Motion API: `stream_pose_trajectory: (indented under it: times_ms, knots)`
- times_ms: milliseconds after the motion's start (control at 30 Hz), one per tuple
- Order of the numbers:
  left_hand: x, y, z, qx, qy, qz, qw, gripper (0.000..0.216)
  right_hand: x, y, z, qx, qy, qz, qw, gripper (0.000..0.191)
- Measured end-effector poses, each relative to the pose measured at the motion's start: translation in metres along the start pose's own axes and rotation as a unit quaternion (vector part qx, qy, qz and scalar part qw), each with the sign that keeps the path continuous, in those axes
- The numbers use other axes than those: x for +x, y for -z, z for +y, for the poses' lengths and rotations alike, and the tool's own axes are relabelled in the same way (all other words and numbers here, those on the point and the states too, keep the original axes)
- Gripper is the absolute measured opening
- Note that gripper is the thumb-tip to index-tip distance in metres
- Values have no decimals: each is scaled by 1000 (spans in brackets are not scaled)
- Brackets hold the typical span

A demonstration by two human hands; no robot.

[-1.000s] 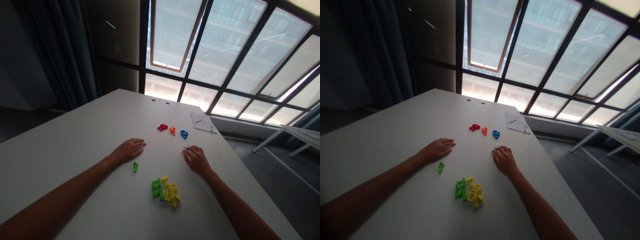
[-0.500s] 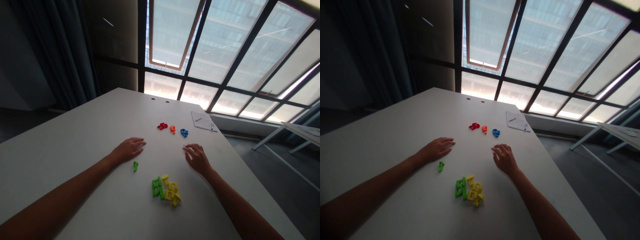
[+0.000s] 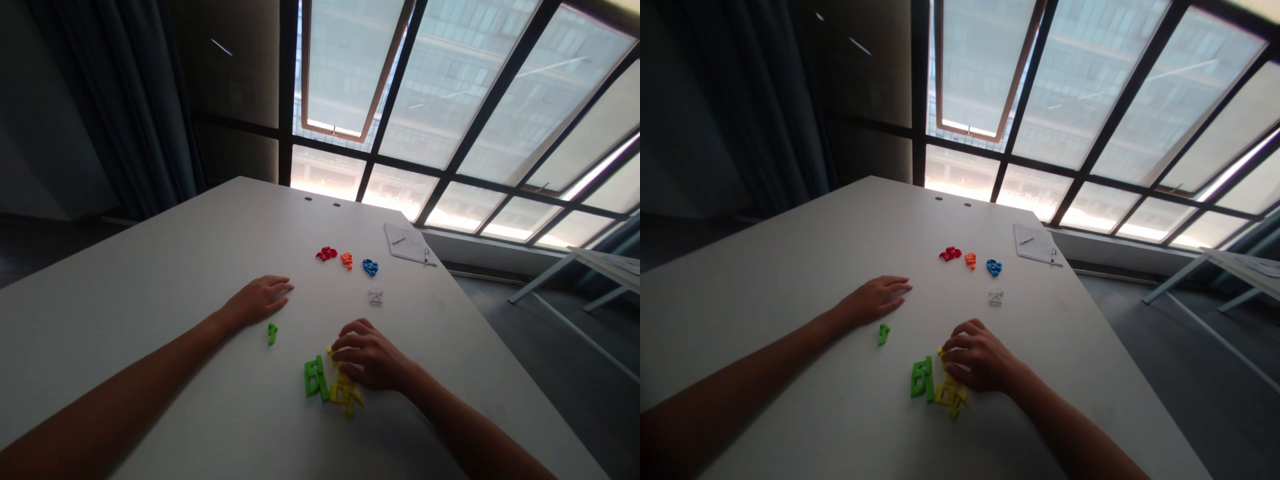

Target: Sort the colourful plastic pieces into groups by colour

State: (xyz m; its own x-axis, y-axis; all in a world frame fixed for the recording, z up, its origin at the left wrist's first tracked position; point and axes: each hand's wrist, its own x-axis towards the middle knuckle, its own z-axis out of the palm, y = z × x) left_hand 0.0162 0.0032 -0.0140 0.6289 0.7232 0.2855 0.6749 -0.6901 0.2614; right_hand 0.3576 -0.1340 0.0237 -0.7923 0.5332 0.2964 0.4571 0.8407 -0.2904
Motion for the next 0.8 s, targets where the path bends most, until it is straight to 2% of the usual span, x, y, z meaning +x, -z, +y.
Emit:
stream_pose_trajectory:
  times_ms: [167,400,633,800]
  knots:
    - [-1,1,0,7,3,-1,1000,43,-3,-1,17,-82,-71,-3,994,32]
    - [0,0,1,2,-3,8,1000,41,-2,-3,45,-193,-187,-21,963,56]
    - [-1,1,4,8,2,26,1000,38,19,-9,77,-274,-204,8,940,56]
    - [-1,1,4,10,-2,18,1000,39,30,-17,98,-284,-226,33,931,57]
